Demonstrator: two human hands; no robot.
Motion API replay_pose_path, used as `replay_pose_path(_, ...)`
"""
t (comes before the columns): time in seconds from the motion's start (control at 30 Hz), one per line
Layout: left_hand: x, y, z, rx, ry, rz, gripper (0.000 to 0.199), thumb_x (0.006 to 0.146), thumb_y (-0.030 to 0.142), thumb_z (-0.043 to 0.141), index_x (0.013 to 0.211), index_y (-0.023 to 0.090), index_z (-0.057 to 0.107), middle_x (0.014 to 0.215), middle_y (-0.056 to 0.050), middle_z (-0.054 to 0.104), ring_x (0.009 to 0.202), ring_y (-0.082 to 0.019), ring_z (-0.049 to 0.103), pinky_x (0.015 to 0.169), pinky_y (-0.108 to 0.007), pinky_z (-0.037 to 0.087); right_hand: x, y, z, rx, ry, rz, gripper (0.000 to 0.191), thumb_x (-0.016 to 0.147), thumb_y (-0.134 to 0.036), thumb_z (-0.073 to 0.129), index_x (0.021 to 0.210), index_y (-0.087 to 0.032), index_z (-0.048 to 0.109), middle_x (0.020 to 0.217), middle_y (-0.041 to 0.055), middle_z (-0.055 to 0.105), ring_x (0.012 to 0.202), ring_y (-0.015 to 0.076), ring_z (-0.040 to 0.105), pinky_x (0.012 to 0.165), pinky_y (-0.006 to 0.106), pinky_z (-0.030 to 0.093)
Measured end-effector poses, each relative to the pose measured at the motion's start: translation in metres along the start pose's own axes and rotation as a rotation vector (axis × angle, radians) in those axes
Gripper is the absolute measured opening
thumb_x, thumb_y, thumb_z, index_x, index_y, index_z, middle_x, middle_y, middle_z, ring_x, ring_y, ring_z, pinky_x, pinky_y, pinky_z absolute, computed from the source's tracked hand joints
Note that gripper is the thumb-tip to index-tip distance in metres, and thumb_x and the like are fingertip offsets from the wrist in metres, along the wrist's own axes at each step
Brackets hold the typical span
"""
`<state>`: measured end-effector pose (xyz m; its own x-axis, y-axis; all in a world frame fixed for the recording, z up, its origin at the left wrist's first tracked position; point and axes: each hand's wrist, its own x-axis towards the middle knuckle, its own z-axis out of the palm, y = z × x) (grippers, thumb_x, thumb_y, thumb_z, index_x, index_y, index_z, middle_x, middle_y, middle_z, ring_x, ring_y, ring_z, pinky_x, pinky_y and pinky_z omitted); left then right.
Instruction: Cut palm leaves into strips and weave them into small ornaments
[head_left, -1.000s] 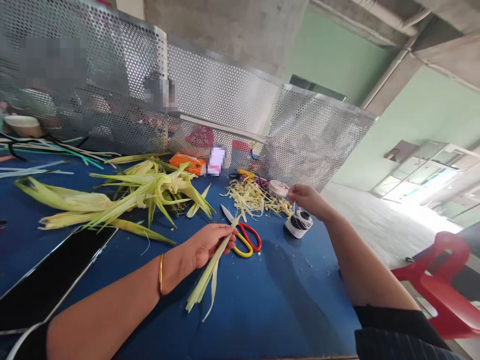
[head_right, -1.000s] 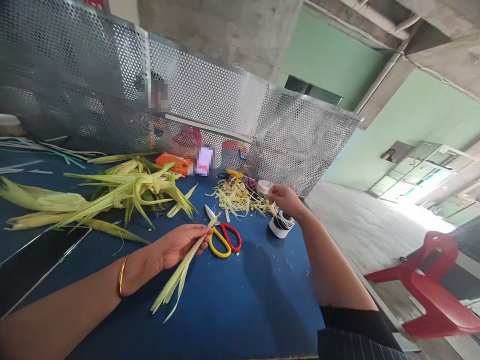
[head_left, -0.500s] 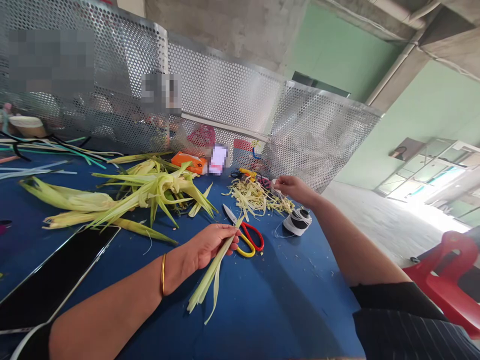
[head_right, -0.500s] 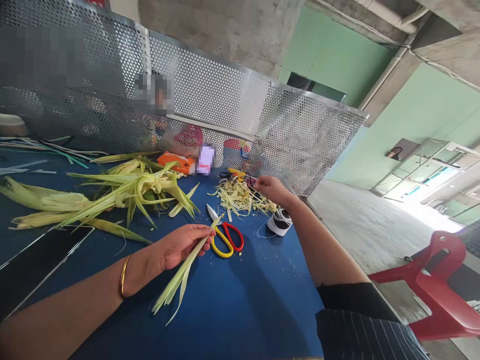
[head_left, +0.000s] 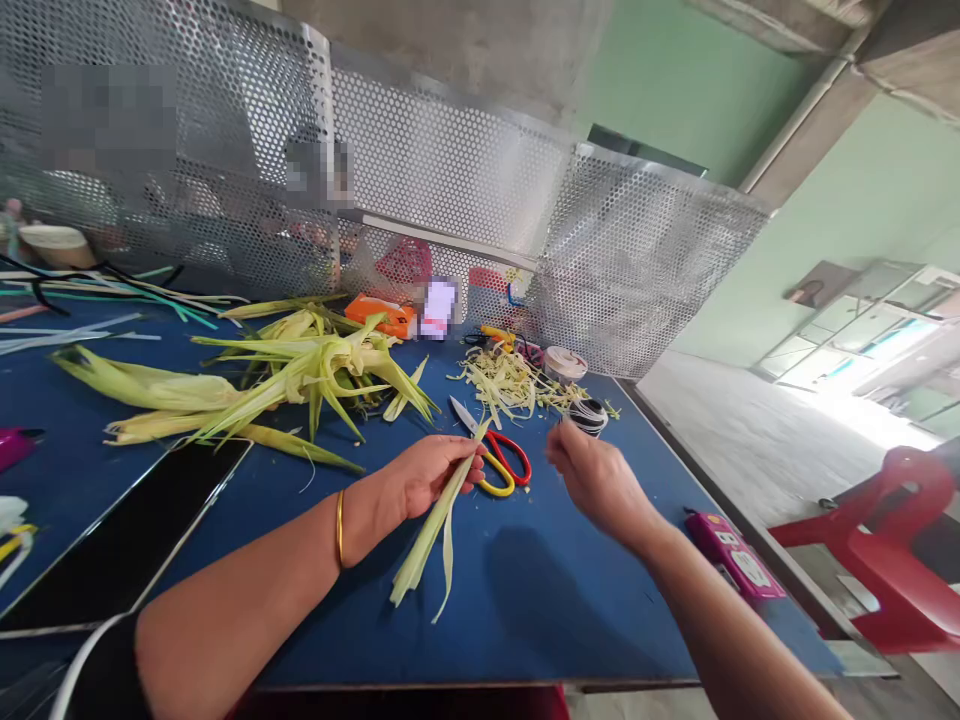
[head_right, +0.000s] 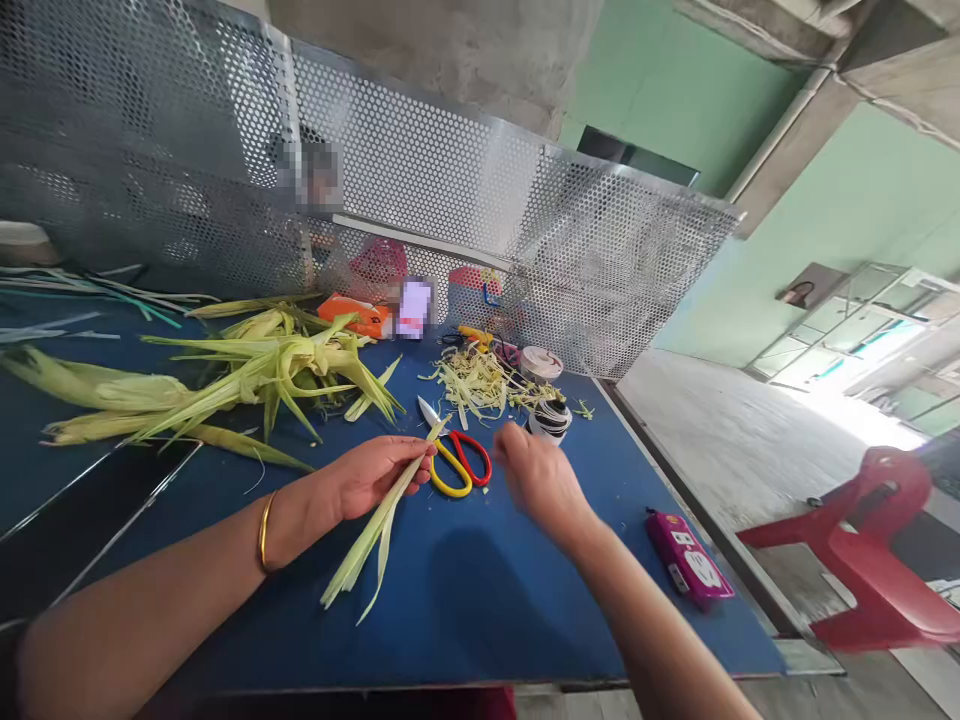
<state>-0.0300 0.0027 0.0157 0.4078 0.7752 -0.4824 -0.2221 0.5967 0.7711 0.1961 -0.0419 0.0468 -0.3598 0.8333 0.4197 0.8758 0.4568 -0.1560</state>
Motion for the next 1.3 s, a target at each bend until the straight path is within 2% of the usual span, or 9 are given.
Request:
replay_pose_path(0.23, -0.003, -0.007, 0.003, 0.095, -0.070, -0.124, 0.009, 0.082, 0.019, 0.066, 0.080, 0.011, 0.069, 0.081, -0.008, 0.074, 0.071, -0.014, 0.069, 0.048, -0.018, 0.041, -0.073, -0.037, 0.040, 0.000, 0.107, -0.196, 0.018, 0.099, -0.010, 0.037, 0.086, -0.021, 0.045, 0.071, 0.0003, 0.055, 0.060, 0.0145, 0.045, 0.059, 0.025, 0.035)
replay_pose_path(0.47, -0.007, -0.019, 0.012, 0.038, -0.226, -0.358, 0.015, 0.088, 0.019, 0.060, 0.087, 0.009, 0.070, 0.085, -0.009, 0.075, 0.071, -0.012, 0.069, 0.054, -0.017, 0.048, -0.064, -0.072, 0.054, -0.014, 0.039, -0.406, 0.027, 0.101, -0.011, 0.030, 0.082, -0.020, 0.048, 0.073, 0.0019, 0.057, 0.065, 0.0169, 0.048, 0.066, 0.030, 0.040)
replay_pose_path(0.73, -0.005, -0.020, 0.012, 0.006, -0.170, -0.340, 0.012, 0.086, 0.015, 0.062, 0.077, 0.008, 0.067, 0.066, -0.006, 0.066, 0.050, -0.008, 0.058, 0.047, -0.016, 0.045, -0.063, -0.082, 0.057, 0.009, -0.080, -0.430, 0.030, 0.101, -0.013, 0.030, 0.080, -0.020, 0.051, 0.072, 0.0024, 0.058, 0.062, 0.0177, 0.050, 0.062, 0.031, 0.041)
replay_pose_path(0.87, -0.003, -0.014, 0.011, 0.008, -0.059, -0.228, 0.017, 0.087, 0.011, 0.058, 0.071, 0.009, 0.063, 0.055, 0.001, 0.055, 0.042, -0.005, 0.048, 0.044, -0.015, 0.043, -0.049, -0.049, 0.036, 0.205, 0.020, -0.201, 0.018, 0.100, -0.031, 0.041, 0.094, -0.021, 0.055, 0.092, 0.0072, 0.065, 0.081, 0.0189, 0.060, 0.071, 0.030, 0.045)
replay_pose_path(0.93, -0.003, -0.008, 0.009, 0.016, -0.035, -0.148, 0.018, 0.088, 0.008, 0.054, 0.072, 0.009, 0.062, 0.055, 0.001, 0.053, 0.042, -0.005, 0.047, 0.046, -0.016, 0.045, -0.033, -0.019, 0.025, -0.003, 0.266, 0.193, 0.022, 0.095, -0.043, 0.051, 0.098, -0.021, 0.057, 0.097, 0.0115, 0.064, 0.091, 0.0252, 0.060, 0.076, 0.036, 0.046)
replay_pose_path(1.0, -0.002, -0.003, 0.007, 0.017, -0.026, -0.095, 0.020, 0.089, 0.008, 0.052, 0.071, 0.010, 0.061, 0.056, 0.002, 0.052, 0.042, -0.005, 0.046, 0.046, -0.017, 0.046, -0.015, 0.011, 0.017, -0.230, 0.307, 0.492, 0.054, 0.083, -0.058, 0.061, 0.117, -0.016, 0.054, 0.122, 0.0220, 0.057, 0.109, 0.0364, 0.056, 0.082, 0.044, 0.045)
replay_pose_path(1.07, -0.001, 0.001, 0.004, 0.007, -0.034, -0.062, 0.021, 0.089, 0.006, 0.050, 0.070, 0.009, 0.060, 0.056, 0.002, 0.051, 0.042, -0.004, 0.046, 0.047, -0.016, 0.046, 0.001, 0.034, 0.014, -0.298, 0.128, 0.656, 0.074, 0.080, -0.065, 0.059, 0.129, -0.010, 0.048, 0.122, 0.0268, 0.057, 0.108, 0.0407, 0.058, 0.079, 0.046, 0.045)
replay_pose_path(1.17, 0.003, 0.004, -0.002, 0.008, -0.029, -0.027, 0.021, 0.088, 0.004, 0.049, 0.070, 0.010, 0.059, 0.056, 0.002, 0.050, 0.042, -0.004, 0.044, 0.047, -0.016, 0.046, 0.012, 0.054, 0.014, -0.276, -0.141, 0.752, 0.070, 0.081, -0.063, 0.057, 0.124, -0.008, 0.051, 0.113, 0.0247, 0.062, 0.098, 0.0385, 0.064, 0.071, 0.042, 0.046)
replay_pose_path(1.3, 0.008, 0.009, -0.008, 0.026, -0.028, 0.005, 0.022, 0.089, 0.005, 0.049, 0.070, 0.010, 0.059, 0.055, 0.003, 0.049, 0.041, -0.004, 0.043, 0.047, -0.016, 0.045, 0.011, 0.072, 0.005, -0.231, -0.243, 0.707, 0.056, 0.077, -0.050, 0.061, 0.121, -0.016, 0.054, 0.108, 0.0170, 0.068, 0.096, 0.0324, 0.065, 0.069, 0.035, 0.044)
